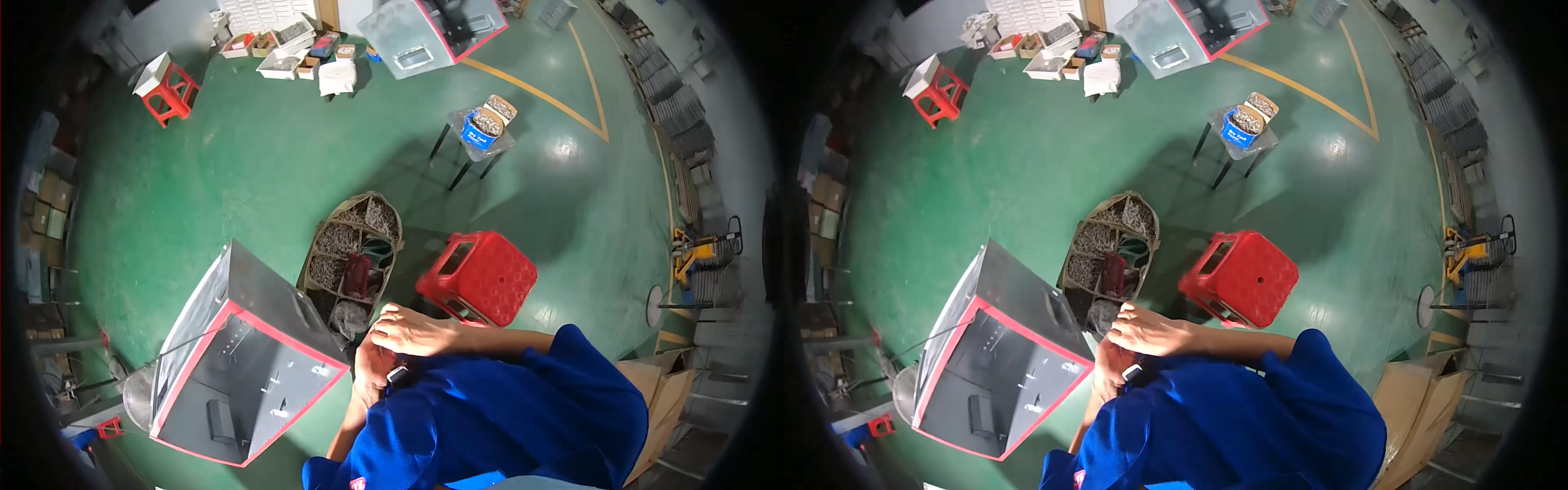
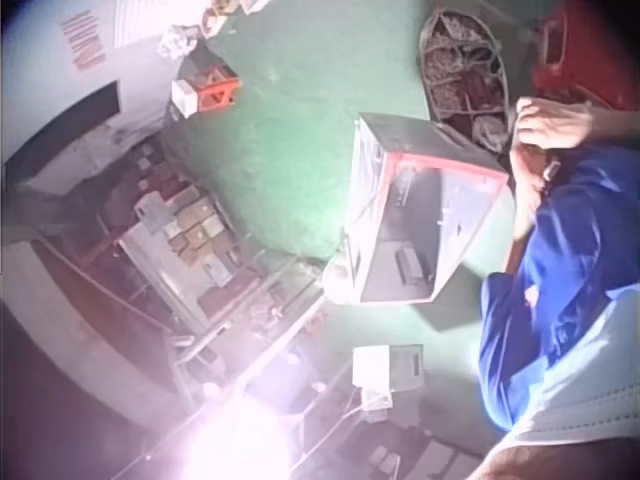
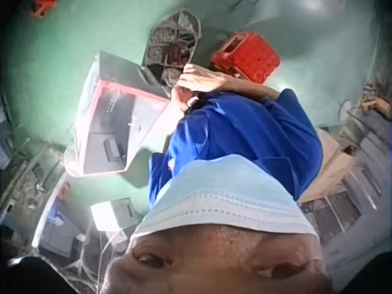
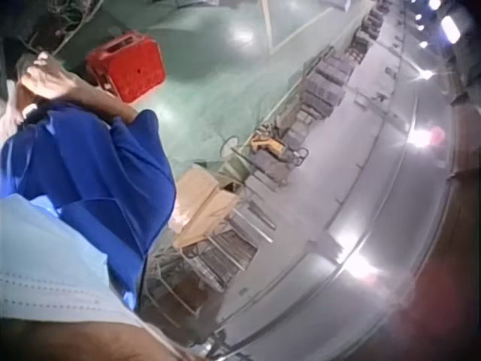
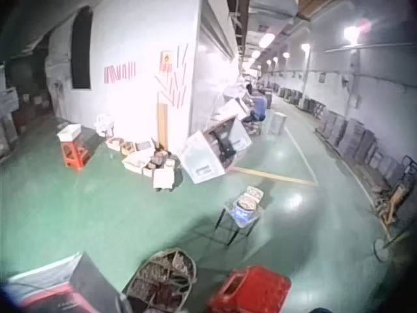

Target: Inserting small metal pins into the pre-drilled holes of a metal cabinet frame for assembly.

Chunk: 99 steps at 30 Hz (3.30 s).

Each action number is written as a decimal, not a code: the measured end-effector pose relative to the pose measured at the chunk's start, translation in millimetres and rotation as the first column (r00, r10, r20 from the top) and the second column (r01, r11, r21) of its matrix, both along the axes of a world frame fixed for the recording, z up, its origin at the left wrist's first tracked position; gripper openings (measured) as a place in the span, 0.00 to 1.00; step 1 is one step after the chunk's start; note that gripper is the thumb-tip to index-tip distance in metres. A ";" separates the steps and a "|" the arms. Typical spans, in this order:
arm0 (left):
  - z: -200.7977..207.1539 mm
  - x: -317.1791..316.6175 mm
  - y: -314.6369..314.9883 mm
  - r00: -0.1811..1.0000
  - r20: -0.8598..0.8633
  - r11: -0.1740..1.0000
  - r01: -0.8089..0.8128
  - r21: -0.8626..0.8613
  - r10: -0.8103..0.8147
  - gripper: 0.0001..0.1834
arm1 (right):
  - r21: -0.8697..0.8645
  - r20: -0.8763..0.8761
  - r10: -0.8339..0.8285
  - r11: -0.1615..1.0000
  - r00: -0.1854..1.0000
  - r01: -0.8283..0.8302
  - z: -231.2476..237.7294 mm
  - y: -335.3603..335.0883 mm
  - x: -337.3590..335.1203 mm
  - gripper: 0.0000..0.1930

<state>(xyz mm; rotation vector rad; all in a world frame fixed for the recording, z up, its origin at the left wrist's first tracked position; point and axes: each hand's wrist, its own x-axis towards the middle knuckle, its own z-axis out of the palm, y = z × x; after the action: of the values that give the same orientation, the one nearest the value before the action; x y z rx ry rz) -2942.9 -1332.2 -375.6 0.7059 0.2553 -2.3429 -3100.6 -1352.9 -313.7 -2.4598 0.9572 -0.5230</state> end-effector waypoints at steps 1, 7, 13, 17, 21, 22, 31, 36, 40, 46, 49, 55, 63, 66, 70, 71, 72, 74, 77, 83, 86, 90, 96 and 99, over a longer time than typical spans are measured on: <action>2.1 -8.1 4.5 0.998 0.064 0.999 -0.015 0.028 0.013 0.13 | -0.011 0.022 0.003 1.000 1.000 -0.003 -0.4 1.8 -12.0 0.07; 1.6 -49.9 2.1 0.999 0.040 0.977 -0.027 -0.214 0.036 0.10 | -0.005 0.059 -0.071 0.997 0.996 0.072 12.6 -1.7 -66.3 0.14; 33.6 -50.8 -5.1 0.960 0.266 0.967 -0.011 -0.255 0.082 0.06 | -0.165 0.061 -0.097 0.981 0.993 0.105 18.8 -9.5 -61.7 0.16; 34.8 -43.9 -15.9 0.951 0.294 0.967 -0.016 -0.255 0.094 0.06 | -0.189 0.015 -0.179 0.966 0.984 0.179 23.5 -13.1 -48.8 0.17; 19.8 -28.6 -28.2 0.967 0.254 0.950 0.056 -0.308 0.025 0.07 | -0.204 -0.001 -0.252 0.947 0.968 0.246 21.2 -15.7 -40.9 0.18; 18.6 -26.4 -31.8 0.969 0.244 0.950 0.058 -0.307 0.020 0.07 | -0.204 -0.005 -0.253 0.947 0.968 0.246 20.5 -17.9 -38.7 0.18; 33.4 -16.5 -53.4 0.982 0.168 0.938 0.138 -0.318 -0.087 0.12 | -0.137 -0.036 -0.349 0.930 0.936 0.342 26.6 -24.4 -28.2 0.12; 28.1 -21.0 -63.3 0.985 0.151 0.912 0.133 -0.389 -0.079 0.14 | -0.152 0.042 -0.396 0.905 0.917 0.398 23.7 -32.8 -30.6 0.07; 26.1 -28.0 -69.3 0.985 0.175 0.923 0.060 -0.380 0.008 0.10 | -0.067 0.091 -0.386 0.918 0.918 0.392 22.1 -48.3 -38.0 0.06; 23.4 -50.6 -87.7 0.966 0.231 0.906 -0.005 -0.424 0.113 0.07 | 0.360 0.241 -0.354 0.897 0.904 0.255 29.4 -93.8 -64.2 0.07; 1.9 -72.2 -108.3 0.949 0.233 0.876 -0.078 -0.475 0.211 0.09 | 0.359 0.263 -0.336 0.904 0.904 0.231 32.8 -137.1 -97.6 0.06; 4.2 -142.7 -127.2 0.923 0.257 0.919 -0.187 -0.348 0.285 0.09 | -0.156 -0.030 -0.196 0.969 0.980 0.190 39.1 -291.6 -246.6 0.03; -3.7 -200.8 -133.2 0.815 0.304 0.870 -0.453 -0.196 0.493 0.07 | -0.130 -0.791 -0.139 0.990 0.595 0.058 89.3 -513.9 -317.9 0.06; -8.6 -210.9 -133.0 0.776 0.280 0.824 -0.540 -0.169 0.566 0.07 | -0.363 -0.764 0.063 0.780 0.642 -0.510 80.1 -561.2 -327.6 0.05; -3.6 -213.4 -129.2 0.702 0.316 0.765 -0.626 -0.153 0.638 0.08 | -0.123 -0.742 0.081 0.959 0.666 -0.255 100.3 -555.3 -275.7 0.10; -4.2 -212.9 -128.5 0.693 0.313 0.754 -0.640 -0.148 0.650 0.09 | 0.107 -0.607 -0.015 0.989 0.794 0.100 79.8 -576.2 -277.6 0.17; -7.4 -210.5 -128.5 0.689 0.312 0.748 -0.649 -0.135 0.654 0.09 | 0.018 -0.803 0.043 0.999 0.595 -0.048 76.3 -584.7 -274.2 0.12; -8.1 -205.5 -128.4 0.680 0.316 0.738 -0.665 -0.114 0.661 0.10 | -0.031 -0.975 0.041 0.949 0.220 -0.315 70.0 -593.7 -277.8 0.06; -8.8 -197.8 -128.6 0.661 0.311 0.716 -0.690 -0.103 0.683 0.10 | -0.002 -0.998 0.031 0.874 0.060 -0.486 65.6 -586.5 -267.9 0.05; -14.9 -183.8 -131.9 0.667 0.282 0.715 -0.689 -0.118 0.690 0.09 | -0.071 -0.988 0.044 0.728 0.151 -0.682 70.9 -555.8 -278.6 0.04; -22.0 -179.7 -122.1 0.658 0.284 0.706 -0.698 -0.117 0.697 0.10 | 0.015 -0.992 0.100 0.697 0.077 -0.717 68.3 -532.5 -268.3 0.04; -23.0 -176.0 -121.3 0.666 0.270 0.711 -0.691 -0.127 0.696 0.10 | 0.047 -0.996 0.086 0.545 0.000 -0.837 64.5 -502.1 -273.8 0.06; -27.6 -172.0 -115.3 0.689 0.250 0.730 -0.671 -0.135 0.680 0.09 | 0.048 -0.991 0.131 0.418 0.007 -0.907 71.0 -464.5 -293.4 0.06; -29.0 -170.8 -110.8 0.702 0.226 0.736 -0.663 -0.138 0.675 0.09 | 0.098 -0.982 0.185 0.358 -0.032 -0.929 82.1 -454.1 -302.0 0.07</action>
<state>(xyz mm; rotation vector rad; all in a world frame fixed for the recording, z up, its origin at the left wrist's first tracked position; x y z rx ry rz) -3113.7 -1443.0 -404.6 0.7362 0.2808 -1.5280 -3402.6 -1807.0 -231.6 -3.3716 -0.5170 1.3932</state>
